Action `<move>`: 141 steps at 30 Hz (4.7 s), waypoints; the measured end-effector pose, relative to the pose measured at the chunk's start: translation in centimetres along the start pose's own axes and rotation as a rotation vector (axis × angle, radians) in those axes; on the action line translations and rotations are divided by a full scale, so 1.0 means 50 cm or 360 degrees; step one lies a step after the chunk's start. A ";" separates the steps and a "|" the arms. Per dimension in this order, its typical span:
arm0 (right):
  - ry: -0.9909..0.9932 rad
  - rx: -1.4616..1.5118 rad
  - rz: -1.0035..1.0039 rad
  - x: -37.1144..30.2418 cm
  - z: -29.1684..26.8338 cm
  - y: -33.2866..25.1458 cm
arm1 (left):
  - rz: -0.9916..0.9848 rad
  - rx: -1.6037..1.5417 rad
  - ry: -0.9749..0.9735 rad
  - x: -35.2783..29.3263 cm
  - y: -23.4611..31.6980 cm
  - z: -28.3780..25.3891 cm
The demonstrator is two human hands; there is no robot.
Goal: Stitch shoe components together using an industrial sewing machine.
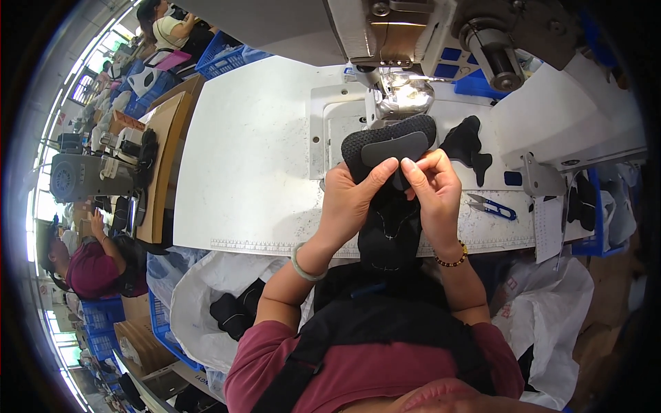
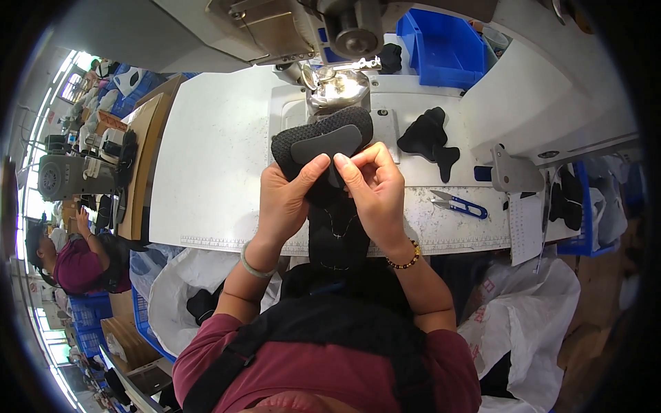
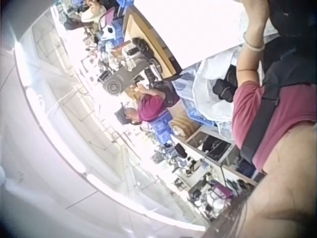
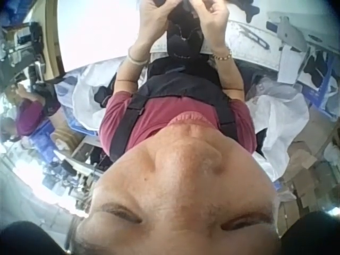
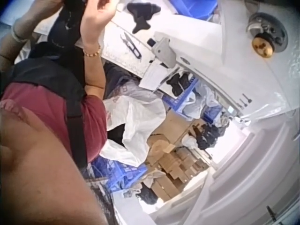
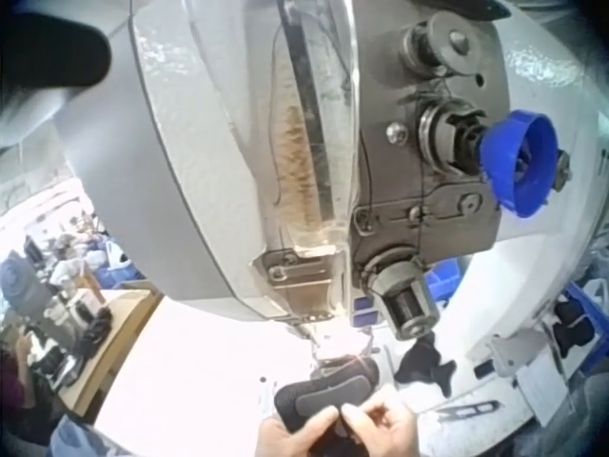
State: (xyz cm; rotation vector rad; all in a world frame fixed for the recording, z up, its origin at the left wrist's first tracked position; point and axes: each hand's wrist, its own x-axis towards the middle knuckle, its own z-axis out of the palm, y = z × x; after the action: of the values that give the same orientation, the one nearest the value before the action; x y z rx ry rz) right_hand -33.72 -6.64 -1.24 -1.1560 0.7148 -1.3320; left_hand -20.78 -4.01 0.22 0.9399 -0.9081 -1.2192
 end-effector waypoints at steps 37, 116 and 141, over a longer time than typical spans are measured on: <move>-0.0343 -0.0336 0.0012 0.047 -0.046 -0.074 | 0.0002 0.0318 -0.0061 -0.019 0.045 -0.002; -0.0292 -0.1882 -0.2349 0.135 -0.019 -0.009 | 0.0060 -0.0183 0.0455 0.045 0.095 -0.043; -0.0429 -0.1841 -0.1823 0.151 -0.049 -0.073 | -0.0013 -0.0144 -0.0203 0.181 0.103 -0.061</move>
State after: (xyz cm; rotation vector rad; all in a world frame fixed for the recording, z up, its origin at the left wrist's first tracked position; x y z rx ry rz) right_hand -36.07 -13.99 2.92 -2.9155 0.6082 -1.5814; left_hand -15.08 -12.21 4.52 0.8015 -0.9420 -1.3278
